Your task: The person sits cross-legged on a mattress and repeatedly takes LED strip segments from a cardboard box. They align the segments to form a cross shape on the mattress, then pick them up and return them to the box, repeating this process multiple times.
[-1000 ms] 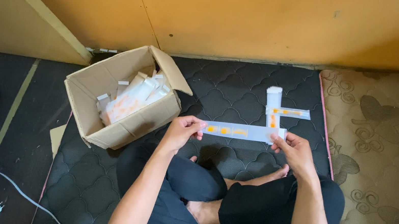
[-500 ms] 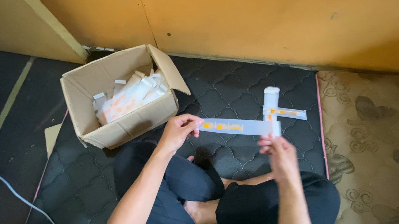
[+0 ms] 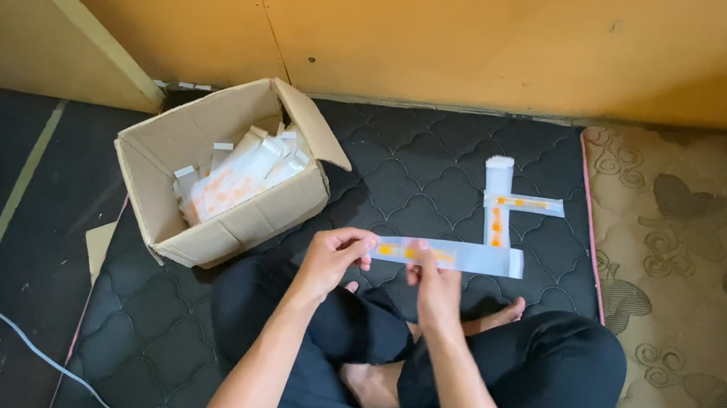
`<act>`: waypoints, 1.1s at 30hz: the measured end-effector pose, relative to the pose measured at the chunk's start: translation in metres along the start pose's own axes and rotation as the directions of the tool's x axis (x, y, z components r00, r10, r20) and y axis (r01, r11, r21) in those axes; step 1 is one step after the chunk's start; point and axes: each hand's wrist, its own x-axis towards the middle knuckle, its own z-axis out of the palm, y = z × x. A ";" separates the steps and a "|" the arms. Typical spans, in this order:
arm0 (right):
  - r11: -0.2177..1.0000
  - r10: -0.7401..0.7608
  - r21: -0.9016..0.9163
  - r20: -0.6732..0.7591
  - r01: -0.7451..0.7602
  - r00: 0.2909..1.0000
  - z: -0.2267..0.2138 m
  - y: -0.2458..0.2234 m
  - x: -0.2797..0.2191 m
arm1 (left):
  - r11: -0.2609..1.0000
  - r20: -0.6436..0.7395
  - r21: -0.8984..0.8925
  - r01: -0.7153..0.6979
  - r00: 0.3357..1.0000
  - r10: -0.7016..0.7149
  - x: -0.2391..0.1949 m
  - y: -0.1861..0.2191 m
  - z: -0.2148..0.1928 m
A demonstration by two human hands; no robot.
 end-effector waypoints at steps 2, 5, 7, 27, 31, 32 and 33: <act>0.998 -0.007 -0.055 -0.012 0.006 1.000 -0.020 -0.001 0.007 | 0.999 -0.009 0.029 -0.044 0.999 0.044 -0.012 0.017 -0.002; 0.999 -0.020 -0.050 -0.091 0.016 0.996 -0.050 0.005 0.021 | 0.993 -0.022 0.072 -0.095 0.995 0.097 -0.019 0.028 -0.003; 1.000 -0.019 0.005 -0.158 0.020 0.987 -0.064 0.001 0.024 | 0.992 -0.028 0.082 -0.099 0.994 0.101 -0.020 0.026 -0.003; 0.894 -0.064 -0.425 0.192 0.142 0.979 -0.037 -0.064 0.110 | 0.965 0.396 -0.222 0.141 0.917 -0.043 -0.102 0.016 0.061; 0.874 -0.011 -0.473 0.204 0.109 0.979 -0.025 -0.066 0.106 | 0.966 0.392 -0.199 0.166 0.917 -0.077 -0.109 0.020 0.067; 0.876 -0.022 -0.465 0.225 0.126 0.974 -0.024 -0.065 0.107 | 0.967 0.392 -0.200 0.157 0.917 -0.068 -0.109 0.020 0.066; 0.878 -0.032 -0.456 0.245 0.144 0.969 -0.023 -0.063 0.107 | 0.968 0.392 -0.201 0.148 0.918 -0.059 -0.109 0.020 0.065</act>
